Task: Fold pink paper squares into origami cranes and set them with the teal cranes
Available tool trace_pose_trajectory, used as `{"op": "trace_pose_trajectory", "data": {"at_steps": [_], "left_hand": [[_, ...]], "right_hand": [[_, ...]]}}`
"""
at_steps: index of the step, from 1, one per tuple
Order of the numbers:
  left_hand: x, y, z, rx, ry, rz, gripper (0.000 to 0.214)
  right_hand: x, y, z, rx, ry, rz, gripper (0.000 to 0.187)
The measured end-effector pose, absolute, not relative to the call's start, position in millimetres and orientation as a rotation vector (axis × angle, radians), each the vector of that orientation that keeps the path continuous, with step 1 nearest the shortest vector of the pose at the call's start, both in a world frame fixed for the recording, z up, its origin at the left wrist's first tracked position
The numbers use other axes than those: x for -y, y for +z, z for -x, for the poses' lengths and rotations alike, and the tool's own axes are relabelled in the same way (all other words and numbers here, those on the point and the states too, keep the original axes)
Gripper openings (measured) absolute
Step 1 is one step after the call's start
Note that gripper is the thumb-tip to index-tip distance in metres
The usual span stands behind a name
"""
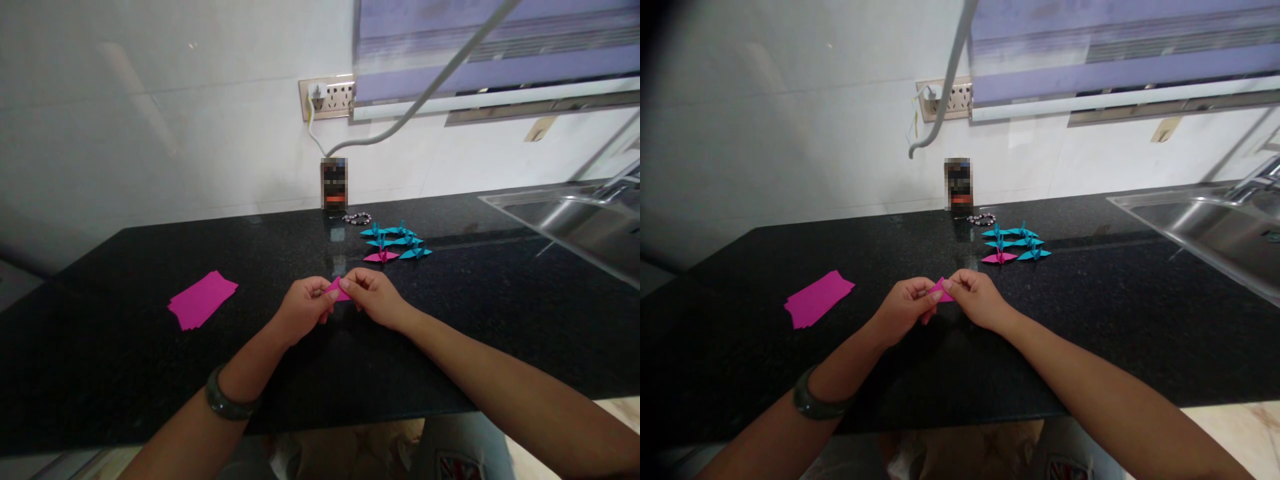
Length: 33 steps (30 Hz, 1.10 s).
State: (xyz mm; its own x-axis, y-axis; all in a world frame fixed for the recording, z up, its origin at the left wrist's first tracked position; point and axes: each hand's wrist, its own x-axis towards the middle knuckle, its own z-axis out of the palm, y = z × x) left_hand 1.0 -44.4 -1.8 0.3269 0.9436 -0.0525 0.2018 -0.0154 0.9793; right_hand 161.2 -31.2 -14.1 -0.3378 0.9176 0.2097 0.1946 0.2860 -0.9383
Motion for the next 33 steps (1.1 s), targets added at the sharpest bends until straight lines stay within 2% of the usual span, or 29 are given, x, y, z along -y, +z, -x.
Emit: {"op": "trace_pose_trajectory", "data": {"at_steps": [6,14,18,21,24,26,30,33], "left_hand": [[44.7,-1.9,-2.7,-1.104,0.86,-1.489,0.023],[43.5,-5.0,0.3,-1.004,0.859,-1.419,0.024],[42.8,-7.0,0.4,-0.886,0.85,-1.274,0.028],[43.4,-6.2,0.9,-0.794,0.786,-1.13,0.025],[45.3,-3.6,1.8,-0.722,0.691,-1.015,0.02],[46.6,-2.4,1.8,-0.697,0.652,-0.984,0.019],[46.3,-4.0,-0.1,-0.742,0.624,-1.037,0.016],[43.2,-6.7,-1.3,-0.895,0.765,-1.101,0.018]], "right_hand": [[33.6,-12.9,-159.7,1.776,0.919,1.079,0.027],[35.1,-10.5,-163.0,1.786,1.025,1.033,0.024],[31.7,-12.7,-163.1,1.642,1.205,0.942,0.028],[27.9,-15.5,-164.7,1.508,1.331,0.793,0.024],[27.3,-17.3,-167.0,1.559,1.437,0.71,0.029],[28.9,-16.9,-167.8,1.591,1.467,0.683,0.023],[32.4,-12.7,-167.4,1.566,1.448,0.655,0.018],[32.9,-9.6,-166.6,1.535,1.431,0.707,0.019]]}}
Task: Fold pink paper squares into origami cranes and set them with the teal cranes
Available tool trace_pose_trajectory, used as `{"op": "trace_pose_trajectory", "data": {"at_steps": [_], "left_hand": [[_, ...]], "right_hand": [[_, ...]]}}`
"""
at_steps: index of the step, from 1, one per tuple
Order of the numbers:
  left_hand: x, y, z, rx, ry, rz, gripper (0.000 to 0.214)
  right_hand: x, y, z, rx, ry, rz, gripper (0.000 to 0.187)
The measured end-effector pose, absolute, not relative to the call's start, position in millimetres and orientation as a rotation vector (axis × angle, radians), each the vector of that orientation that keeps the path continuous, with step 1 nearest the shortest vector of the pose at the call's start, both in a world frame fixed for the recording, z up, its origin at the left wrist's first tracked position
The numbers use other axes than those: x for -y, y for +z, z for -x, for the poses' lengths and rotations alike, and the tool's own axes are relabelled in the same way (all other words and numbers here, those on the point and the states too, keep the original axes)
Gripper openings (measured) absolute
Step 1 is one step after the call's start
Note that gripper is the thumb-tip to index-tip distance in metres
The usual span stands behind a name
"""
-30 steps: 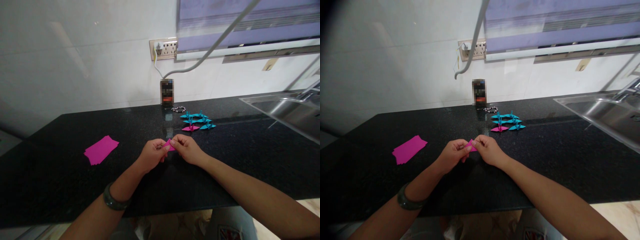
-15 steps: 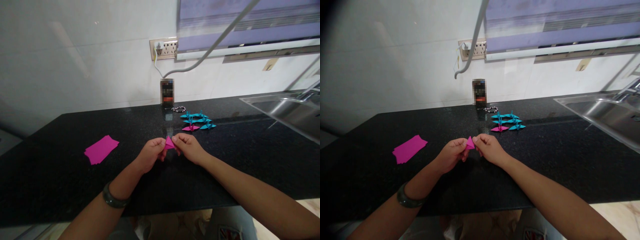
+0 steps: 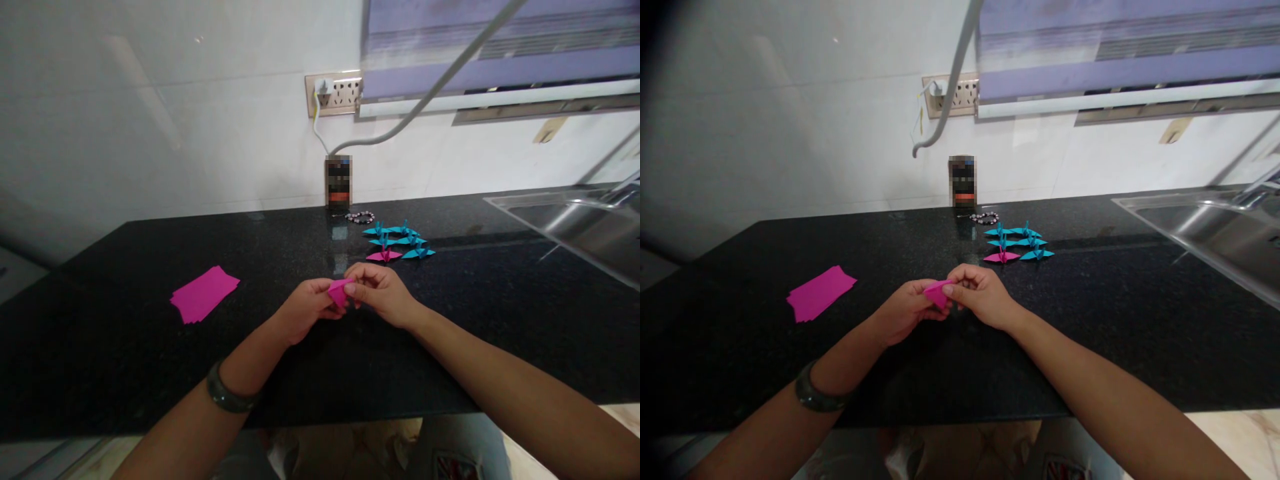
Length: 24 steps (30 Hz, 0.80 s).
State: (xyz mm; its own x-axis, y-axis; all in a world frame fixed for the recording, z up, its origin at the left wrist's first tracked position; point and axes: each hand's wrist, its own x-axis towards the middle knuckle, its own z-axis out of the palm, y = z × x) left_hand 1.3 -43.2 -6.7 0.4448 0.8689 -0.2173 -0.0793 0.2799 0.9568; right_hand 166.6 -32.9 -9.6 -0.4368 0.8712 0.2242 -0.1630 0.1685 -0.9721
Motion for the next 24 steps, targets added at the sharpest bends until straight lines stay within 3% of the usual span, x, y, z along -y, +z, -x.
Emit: {"op": "trace_pose_trajectory", "data": {"at_steps": [7,24], "left_hand": [[41,-5,-3,-0.849,1.046,-0.976,0.031],[44,-10,-6,-0.904,1.197,-1.053,0.025]], "right_hand": [[30,-12,-164,1.357,1.325,0.903,0.02],[34,-14,-156,1.33,1.382,0.903,0.023]]}}
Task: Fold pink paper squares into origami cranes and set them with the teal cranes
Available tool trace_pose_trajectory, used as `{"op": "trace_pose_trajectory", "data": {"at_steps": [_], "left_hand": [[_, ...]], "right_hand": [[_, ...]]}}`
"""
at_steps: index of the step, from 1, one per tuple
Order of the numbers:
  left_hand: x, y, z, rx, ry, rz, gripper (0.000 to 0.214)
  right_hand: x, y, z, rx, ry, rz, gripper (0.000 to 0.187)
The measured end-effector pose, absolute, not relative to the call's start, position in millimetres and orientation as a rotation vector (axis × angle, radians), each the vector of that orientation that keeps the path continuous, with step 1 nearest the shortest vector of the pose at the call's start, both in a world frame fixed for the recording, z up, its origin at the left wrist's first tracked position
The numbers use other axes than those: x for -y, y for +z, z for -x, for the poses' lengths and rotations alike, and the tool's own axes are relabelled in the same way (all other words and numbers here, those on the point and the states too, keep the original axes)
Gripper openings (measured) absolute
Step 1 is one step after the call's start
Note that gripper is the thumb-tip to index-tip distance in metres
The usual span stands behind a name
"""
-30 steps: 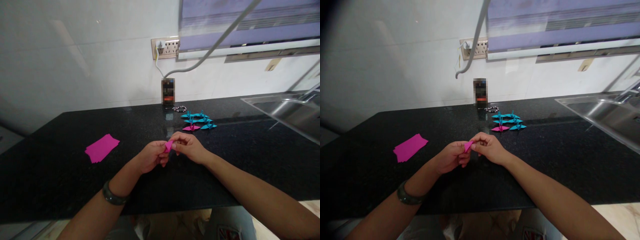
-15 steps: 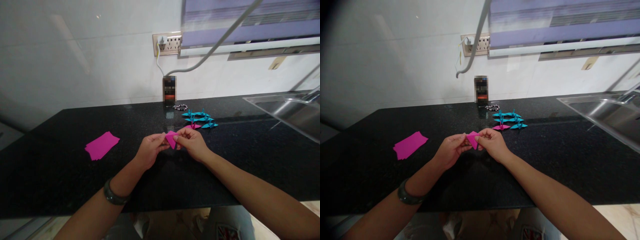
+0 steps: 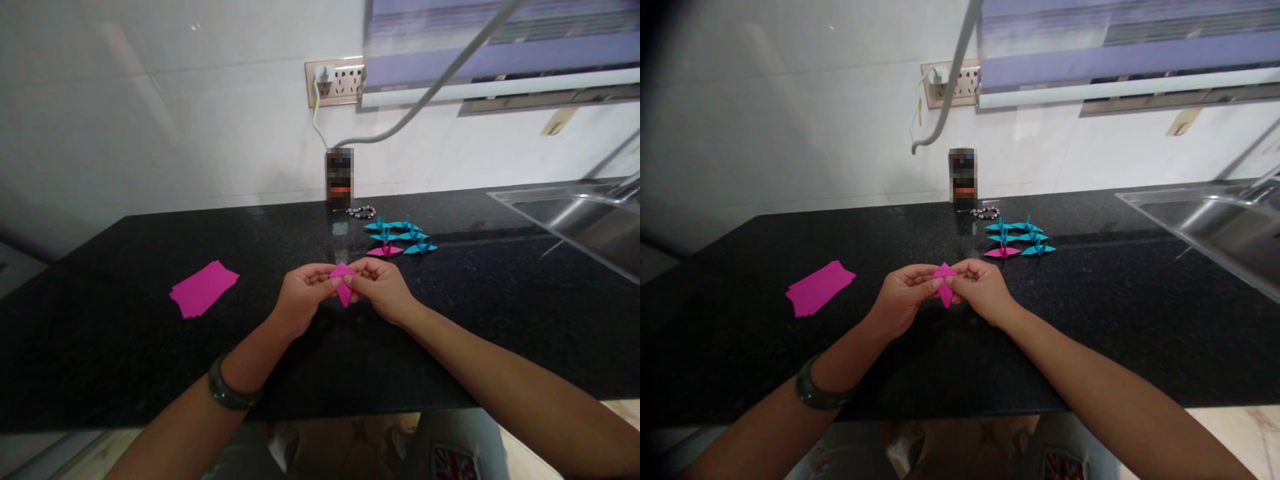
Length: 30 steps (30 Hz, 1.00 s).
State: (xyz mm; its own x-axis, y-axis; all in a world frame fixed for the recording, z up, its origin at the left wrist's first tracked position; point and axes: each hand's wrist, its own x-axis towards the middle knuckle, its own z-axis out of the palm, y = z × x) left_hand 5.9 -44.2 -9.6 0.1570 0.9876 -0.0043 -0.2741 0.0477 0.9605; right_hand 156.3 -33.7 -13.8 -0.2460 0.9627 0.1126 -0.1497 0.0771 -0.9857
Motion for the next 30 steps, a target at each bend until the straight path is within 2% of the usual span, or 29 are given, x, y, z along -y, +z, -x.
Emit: {"op": "trace_pose_trajectory", "data": {"at_steps": [14,23,30], "left_hand": [[47,-5,-8,-0.936,1.229,-1.052,0.022],[48,-4,-9,-0.972,1.251,-1.041,0.013],[48,1,-5,-0.904,1.105,-1.005,0.026]], "right_hand": [[35,-13,-154,1.262,1.405,0.841,0.02],[34,-19,-154,1.246,1.428,0.762,0.009],[33,-15,-161,1.411,1.252,0.811,0.006]]}}
